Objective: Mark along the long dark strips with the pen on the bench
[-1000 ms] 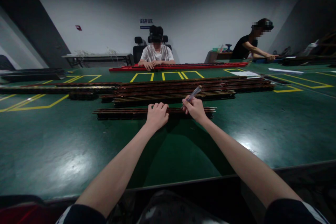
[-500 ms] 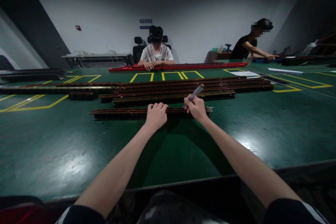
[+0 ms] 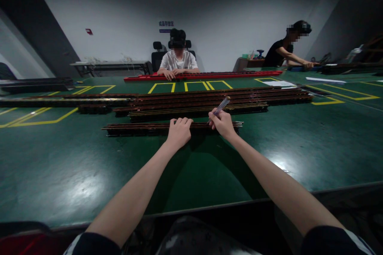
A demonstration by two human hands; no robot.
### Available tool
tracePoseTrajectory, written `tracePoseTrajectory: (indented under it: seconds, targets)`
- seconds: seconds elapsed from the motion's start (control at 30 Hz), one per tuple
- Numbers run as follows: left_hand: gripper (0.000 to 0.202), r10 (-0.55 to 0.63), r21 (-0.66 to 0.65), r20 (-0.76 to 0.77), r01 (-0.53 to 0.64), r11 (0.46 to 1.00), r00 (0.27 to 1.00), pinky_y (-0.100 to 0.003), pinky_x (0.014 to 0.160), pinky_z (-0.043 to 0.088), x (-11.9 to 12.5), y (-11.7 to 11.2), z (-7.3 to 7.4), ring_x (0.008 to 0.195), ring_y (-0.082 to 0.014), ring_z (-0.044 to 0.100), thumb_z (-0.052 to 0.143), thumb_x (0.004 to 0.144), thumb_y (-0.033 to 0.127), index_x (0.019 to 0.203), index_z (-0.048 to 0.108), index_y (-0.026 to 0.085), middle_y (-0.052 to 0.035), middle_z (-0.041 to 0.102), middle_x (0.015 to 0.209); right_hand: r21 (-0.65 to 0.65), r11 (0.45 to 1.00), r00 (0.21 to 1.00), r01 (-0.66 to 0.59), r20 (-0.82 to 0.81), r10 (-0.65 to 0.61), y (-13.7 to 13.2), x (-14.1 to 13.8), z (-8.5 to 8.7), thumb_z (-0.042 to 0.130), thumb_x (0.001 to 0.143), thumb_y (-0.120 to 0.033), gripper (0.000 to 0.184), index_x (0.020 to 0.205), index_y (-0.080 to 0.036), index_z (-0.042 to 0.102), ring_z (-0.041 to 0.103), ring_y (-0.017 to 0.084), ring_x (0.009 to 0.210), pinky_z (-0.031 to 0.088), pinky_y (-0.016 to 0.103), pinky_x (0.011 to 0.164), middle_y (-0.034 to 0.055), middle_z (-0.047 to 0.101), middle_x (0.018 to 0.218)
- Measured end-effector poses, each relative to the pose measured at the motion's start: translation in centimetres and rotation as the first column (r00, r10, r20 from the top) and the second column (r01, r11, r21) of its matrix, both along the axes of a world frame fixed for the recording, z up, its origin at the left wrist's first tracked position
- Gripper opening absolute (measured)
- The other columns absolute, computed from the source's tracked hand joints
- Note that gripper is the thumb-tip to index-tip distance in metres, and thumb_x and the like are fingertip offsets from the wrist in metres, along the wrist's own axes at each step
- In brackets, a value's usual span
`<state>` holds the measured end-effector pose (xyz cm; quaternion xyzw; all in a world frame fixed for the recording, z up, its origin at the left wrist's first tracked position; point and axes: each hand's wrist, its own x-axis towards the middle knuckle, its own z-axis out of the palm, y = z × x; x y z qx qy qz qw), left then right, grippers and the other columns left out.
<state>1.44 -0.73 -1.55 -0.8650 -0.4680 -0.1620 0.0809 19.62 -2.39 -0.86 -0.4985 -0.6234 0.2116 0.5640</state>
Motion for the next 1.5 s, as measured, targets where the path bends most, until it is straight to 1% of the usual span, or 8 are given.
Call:
tracePoseTrajectory:
  seconds: [0.2, 0.4, 0.6, 0.7, 0.93, 1.1, 1.3, 1.5]
  targets:
    - [0.047, -0.002, 0.005, -0.01, 0.002, 1.0, 1.0, -0.047, 0.098, 0.037, 0.08, 0.1, -0.13, 0.113, -0.0259, 0.056, 0.037, 0.082, 0.004, 0.12, 0.059, 0.018, -0.0107, 0.064, 0.122, -0.014, 0.999, 1.0, -0.03, 0.0, 0.03, -0.27, -0.35, 0.25, 0.054, 0.08, -0.062, 0.044, 0.069, -0.02, 0.051, 0.051, 0.011, 0.04, 0.044, 0.023, 0.041, 0.0007, 0.058, 0.055]
    - [0.047, 0.007, -0.048, 0.001, -0.007, 0.999, 1.0, -0.045, 0.101, 0.036, -0.06, 0.02, 0.17, 0.115, -0.0238, 0.057, 0.035, 0.083, 0.004, 0.123, 0.058, 0.015, -0.0111, 0.065, 0.123, -0.021, 0.997, 0.998, -0.068, 0.004, 0.068, -0.31, -0.4, 0.27, 0.055, 0.082, -0.058, 0.041, 0.069, -0.019, 0.051, 0.051, 0.01, 0.042, 0.045, 0.023, 0.043, 0.0002, 0.058, 0.056]
    - [0.043, -0.008, -0.051, 0.028, 0.01, 0.999, 1.0, -0.043, 0.098, 0.039, -0.21, 0.13, 0.12, 0.112, -0.0237, 0.059, 0.033, 0.087, 0.012, 0.122, 0.058, 0.013, -0.0125, 0.066, 0.121, -0.027, 0.997, 0.997, -0.077, -0.029, 0.076, -0.07, -0.26, 0.02, 0.057, 0.082, -0.056, 0.039, 0.071, -0.019, 0.052, 0.052, 0.01, 0.042, 0.045, 0.023, 0.042, 0.0002, 0.058, 0.057]
    - [0.041, -0.022, -0.043, 0.021, 0.023, 0.999, 1.0, -0.043, 0.096, 0.039, -0.31, 0.23, -0.02, 0.11, -0.0242, 0.059, 0.034, 0.088, 0.017, 0.121, 0.058, 0.014, -0.0118, 0.066, 0.12, -0.025, 0.997, 0.996, -0.079, -0.031, 0.078, 0.04, -0.24, -0.06, 0.057, 0.081, -0.056, 0.039, 0.071, -0.019, 0.051, 0.052, 0.009, 0.042, 0.045, 0.022, 0.042, -0.0001, 0.058, 0.056]
    - [0.038, -0.047, -0.015, -0.011, 0.047, 0.999, 0.999, -0.043, 0.094, 0.04, -0.47, 0.14, -0.04, 0.111, -0.0254, 0.057, 0.04, 0.089, 0.027, 0.121, 0.056, 0.016, -0.0115, 0.065, 0.123, -0.022, 0.998, 0.998, -0.063, -0.026, 0.062, 0.32, -0.18, -0.28, 0.056, 0.079, -0.059, 0.042, 0.07, -0.019, 0.05, 0.051, 0.01, 0.038, 0.043, 0.022, 0.041, -0.0012, 0.057, 0.052]
    - [0.036, -0.048, -0.01, -0.017, 0.048, 0.999, 0.999, -0.042, 0.094, 0.04, -0.47, 0.15, -0.01, 0.11, -0.0257, 0.058, 0.041, 0.09, 0.029, 0.121, 0.057, 0.017, -0.0109, 0.065, 0.121, -0.009, 0.996, 0.996, -0.086, -0.034, 0.086, 0.34, -0.13, -0.36, 0.057, 0.08, -0.056, 0.039, 0.07, -0.019, 0.051, 0.052, 0.01, 0.04, 0.044, 0.022, 0.04, -0.0009, 0.057, 0.054]
    - [0.037, -0.05, -0.019, -0.021, 0.049, 0.999, 0.999, -0.043, 0.094, 0.04, -0.46, 0.15, 0.05, 0.11, -0.0262, 0.057, 0.041, 0.091, 0.029, 0.121, 0.057, 0.015, -0.0121, 0.065, 0.121, -0.014, 0.997, 0.997, -0.078, -0.02, 0.078, 0.28, -0.13, -0.2, 0.056, 0.08, -0.057, 0.04, 0.069, -0.019, 0.051, 0.052, 0.009, 0.04, 0.045, 0.022, 0.041, -0.0007, 0.057, 0.054]
    - [0.036, -0.047, -0.008, -0.024, 0.047, 0.999, 0.999, -0.042, 0.093, 0.04, -0.47, 0.17, -0.03, 0.108, -0.0258, 0.058, 0.042, 0.09, 0.029, 0.12, 0.057, 0.016, -0.011, 0.065, 0.119, -0.013, 0.996, 0.996, -0.083, -0.025, 0.082, 0.38, -0.09, -0.3, 0.057, 0.081, -0.057, 0.04, 0.07, -0.019, 0.051, 0.052, 0.01, 0.039, 0.044, 0.022, 0.041, -0.0007, 0.057, 0.054]
